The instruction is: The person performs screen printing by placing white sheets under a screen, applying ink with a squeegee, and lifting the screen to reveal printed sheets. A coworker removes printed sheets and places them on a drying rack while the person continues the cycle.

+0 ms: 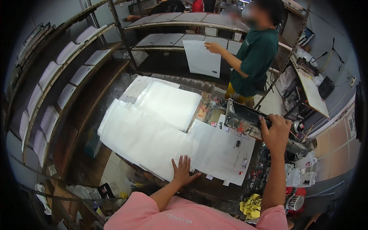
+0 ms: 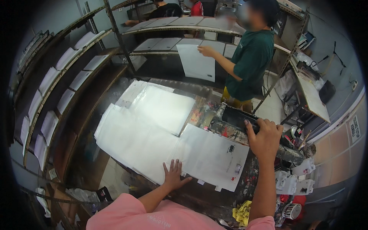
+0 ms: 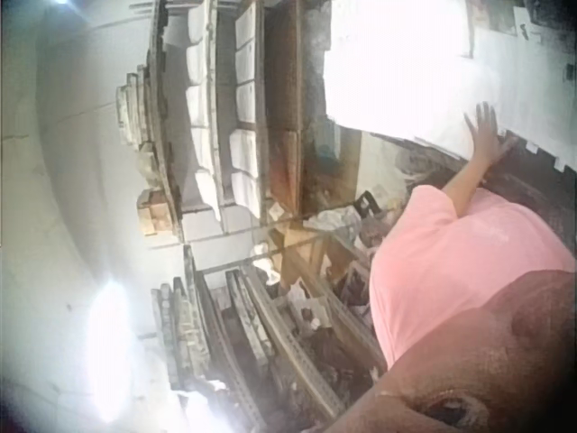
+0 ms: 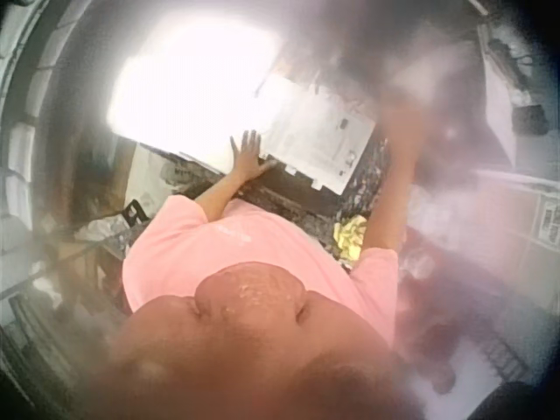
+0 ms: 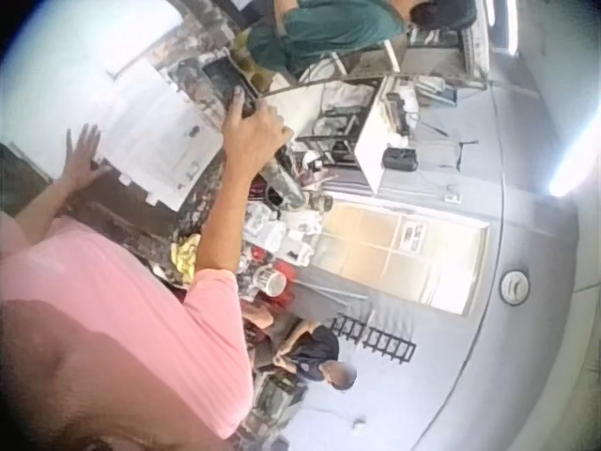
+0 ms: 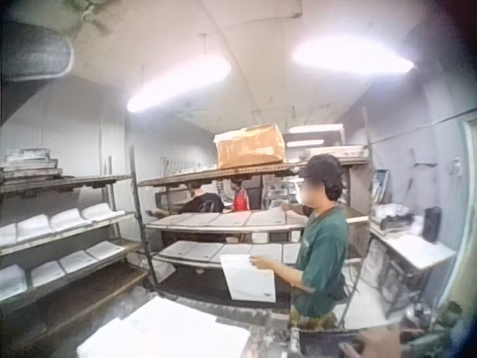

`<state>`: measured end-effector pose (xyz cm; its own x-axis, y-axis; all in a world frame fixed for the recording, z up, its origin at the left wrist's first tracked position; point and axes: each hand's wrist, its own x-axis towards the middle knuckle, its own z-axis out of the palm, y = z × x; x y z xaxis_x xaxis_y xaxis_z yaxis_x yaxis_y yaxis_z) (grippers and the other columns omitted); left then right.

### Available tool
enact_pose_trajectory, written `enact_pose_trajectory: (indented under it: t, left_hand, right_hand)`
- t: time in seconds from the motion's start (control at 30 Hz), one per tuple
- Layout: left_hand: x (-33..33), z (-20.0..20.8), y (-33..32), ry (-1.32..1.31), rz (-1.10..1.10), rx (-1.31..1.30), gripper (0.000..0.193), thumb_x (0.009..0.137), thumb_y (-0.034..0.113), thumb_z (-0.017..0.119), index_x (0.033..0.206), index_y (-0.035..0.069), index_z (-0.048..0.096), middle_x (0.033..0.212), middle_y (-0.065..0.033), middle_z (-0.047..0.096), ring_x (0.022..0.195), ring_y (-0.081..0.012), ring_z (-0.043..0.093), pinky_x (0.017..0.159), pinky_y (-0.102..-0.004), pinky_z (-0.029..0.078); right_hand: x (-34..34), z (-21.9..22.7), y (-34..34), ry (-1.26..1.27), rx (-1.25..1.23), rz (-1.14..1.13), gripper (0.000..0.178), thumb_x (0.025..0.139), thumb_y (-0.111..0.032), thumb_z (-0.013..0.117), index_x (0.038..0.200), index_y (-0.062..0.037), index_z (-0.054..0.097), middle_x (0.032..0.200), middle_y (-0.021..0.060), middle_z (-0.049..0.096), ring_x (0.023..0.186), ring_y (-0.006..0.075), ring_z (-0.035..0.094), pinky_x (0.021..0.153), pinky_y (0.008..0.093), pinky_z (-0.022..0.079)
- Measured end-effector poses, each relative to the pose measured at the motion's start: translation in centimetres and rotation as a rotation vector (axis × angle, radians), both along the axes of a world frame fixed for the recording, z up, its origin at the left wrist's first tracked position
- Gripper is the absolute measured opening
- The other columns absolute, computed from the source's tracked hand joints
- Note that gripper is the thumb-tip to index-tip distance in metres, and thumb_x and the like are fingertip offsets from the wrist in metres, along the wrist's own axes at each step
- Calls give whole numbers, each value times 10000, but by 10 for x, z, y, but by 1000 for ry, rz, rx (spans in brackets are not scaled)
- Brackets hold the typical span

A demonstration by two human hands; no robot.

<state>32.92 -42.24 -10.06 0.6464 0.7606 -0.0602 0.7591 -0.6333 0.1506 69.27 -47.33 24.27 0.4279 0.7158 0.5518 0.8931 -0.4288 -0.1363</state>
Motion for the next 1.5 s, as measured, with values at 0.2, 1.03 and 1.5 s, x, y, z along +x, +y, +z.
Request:
enact_pose_trajectory:
  t: [0.2, 1.03, 1.5]
  left_hand:
    - [54, 88, 13, -392, -35, 35, 972, 945, 696, 655, 1544, -53, 500, 1581, -246, 532, 1549, -420, 395, 1236, -768, 17]
    - [127, -10, -40, -284, -548, -96, 512, 1081, 369, 573, 1553, 168, 568, 1716, -158, 378, 1618, -417, 252, 1270, -738, 76]
    - [135, -21, -49, -212, -554, -166, 585, 1105, 448, 509, 1630, 193, 476, 1752, -146, 315, 1641, -419, 186, 1276, -729, 41]
  right_hand:
    - [-1, 7, 2, 4, 27, 14, 505, 978, -505, 700, 939, -7, 777, 900, 145, 727, 906, 319, 663, 913, 466, 407]
    - [34, -12, 10, -65, 34, 48, 663, 972, -678, 606, 891, -55, 818, 818, 123, 749, 776, 292, 692, 841, 463, 381]
    - [27, -18, 12, -44, 86, 49, 699, 962, -692, 604, 879, -31, 816, 803, 138, 744, 797, 304, 708, 826, 473, 382]
